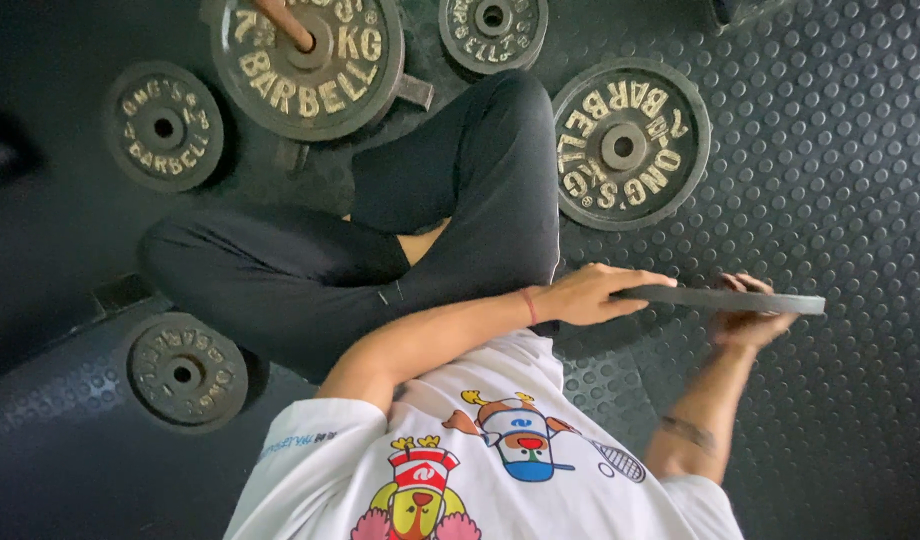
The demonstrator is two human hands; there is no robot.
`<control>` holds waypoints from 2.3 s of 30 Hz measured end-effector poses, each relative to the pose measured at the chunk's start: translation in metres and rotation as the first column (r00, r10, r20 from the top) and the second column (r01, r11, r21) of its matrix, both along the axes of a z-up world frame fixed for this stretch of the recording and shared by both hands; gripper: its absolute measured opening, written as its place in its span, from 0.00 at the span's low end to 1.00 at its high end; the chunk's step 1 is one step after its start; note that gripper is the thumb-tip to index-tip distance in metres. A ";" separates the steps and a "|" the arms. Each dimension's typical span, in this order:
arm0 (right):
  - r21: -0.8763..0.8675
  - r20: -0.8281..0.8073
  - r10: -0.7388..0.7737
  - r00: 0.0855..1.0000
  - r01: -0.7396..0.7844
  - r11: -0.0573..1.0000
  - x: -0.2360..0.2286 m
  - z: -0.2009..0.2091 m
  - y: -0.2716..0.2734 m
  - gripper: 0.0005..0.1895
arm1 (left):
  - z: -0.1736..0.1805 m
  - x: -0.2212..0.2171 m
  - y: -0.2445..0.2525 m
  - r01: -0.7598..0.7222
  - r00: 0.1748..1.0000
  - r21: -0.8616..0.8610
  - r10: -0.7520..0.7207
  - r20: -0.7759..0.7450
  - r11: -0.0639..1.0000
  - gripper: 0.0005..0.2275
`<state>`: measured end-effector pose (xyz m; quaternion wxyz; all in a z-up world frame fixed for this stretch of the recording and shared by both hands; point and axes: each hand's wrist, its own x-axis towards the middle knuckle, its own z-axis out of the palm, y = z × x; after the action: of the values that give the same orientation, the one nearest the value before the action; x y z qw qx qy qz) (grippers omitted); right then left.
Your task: The person is sitting on the gym floor and stacking various weight plates onto a vertical storage peg.
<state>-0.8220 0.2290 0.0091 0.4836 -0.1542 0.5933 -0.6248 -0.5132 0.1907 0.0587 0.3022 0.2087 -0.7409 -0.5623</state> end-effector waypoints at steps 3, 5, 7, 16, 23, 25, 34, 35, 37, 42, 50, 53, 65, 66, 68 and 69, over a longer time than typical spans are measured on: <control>0.037 0.166 -0.223 0.961 0.219 0.975 0.020 -0.032 0.000 0.34 | -0.009 0.008 0.002 0.014 0.999 0.047 -0.012 -0.040 0.999 0.20; -0.053 0.218 -0.274 0.937 0.292 0.955 0.028 -0.042 -0.013 0.30 | -0.011 0.020 0.000 0.019 1.000 0.054 -0.018 -0.020 0.998 0.21; -0.036 0.066 -0.383 0.921 0.386 0.922 0.033 -0.042 -0.026 0.37 | -0.011 0.032 0.002 -0.067 0.997 0.095 0.071 -0.034 0.993 0.20; 0.000 -0.161 -0.369 0.916 0.374 0.928 0.198 0.132 -0.044 0.56 | 0.010 0.078 0.009 -0.181 0.971 0.171 0.204 -0.128 0.969 0.19; -0.122 -0.130 -0.135 0.982 0.119 0.985 0.139 0.118 -0.072 0.56 | 0.077 0.142 -0.021 -0.282 0.959 0.058 0.283 -0.004 0.958 0.22; -0.321 -0.269 0.154 0.951 -0.240 0.916 0.144 0.114 -0.097 0.52 | 0.094 0.169 -0.034 -0.417 0.907 0.011 0.417 -0.064 0.909 0.22; -0.488 -0.127 0.027 0.992 -0.086 0.869 0.299 0.090 -0.264 0.17 | 0.147 0.345 -0.089 -0.843 0.536 -0.148 0.828 -0.166 0.517 0.21; -0.490 -0.121 0.037 0.992 -0.092 0.867 0.329 0.107 -0.277 0.17 | 0.155 0.365 -0.096 -0.848 0.529 -0.154 0.833 -0.164 0.508 0.21; -0.409 -0.495 0.213 0.842 -0.442 0.798 0.385 0.141 -0.292 0.20 | 0.171 0.403 -0.104 -0.873 0.487 -0.105 0.852 -0.190 0.476 0.18; -0.414 -0.517 0.469 0.716 -0.689 0.595 0.479 0.197 -0.329 0.23 | 0.185 0.476 -0.126 -0.912 0.409 -0.094 0.881 -0.238 0.399 0.16; -0.382 -0.536 0.638 0.553 -0.833 0.401 0.526 0.207 -0.360 0.24 | 0.163 0.526 -0.150 -0.926 0.366 -0.003 0.898 -0.243 0.377 0.12; -0.363 -0.563 0.651 0.509 -0.860 0.359 0.535 0.207 -0.365 0.22 | 0.160 0.537 -0.158 -0.931 0.333 0.052 0.899 -0.286 0.361 0.13; -0.061 -0.359 0.817 0.450 -0.885 0.461 0.549 0.156 -0.360 0.17 | 0.081 0.524 -0.164 -0.841 0.242 0.498 0.970 -0.003 0.211 0.17; 0.079 -0.343 0.817 0.463 -0.853 0.516 0.550 0.143 -0.360 0.15 | 0.066 0.521 -0.164 -0.832 0.216 0.539 0.972 0.096 0.132 0.16; 0.222 -0.327 0.816 0.477 -0.800 0.557 0.551 0.116 -0.359 0.13 | 0.040 0.516 -0.163 -0.819 0.195 0.572 0.961 0.198 0.048 0.15; 0.312 -0.356 0.816 0.455 -0.765 0.563 0.552 0.103 -0.359 0.23 | 0.029 0.515 -0.162 -0.795 0.208 0.606 0.948 0.240 0.021 0.17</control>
<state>-0.2698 -0.1298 0.1120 0.5688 -0.5299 0.5818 -0.2391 0.0018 0.0285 0.0879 0.5788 0.6385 -0.1741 -0.4764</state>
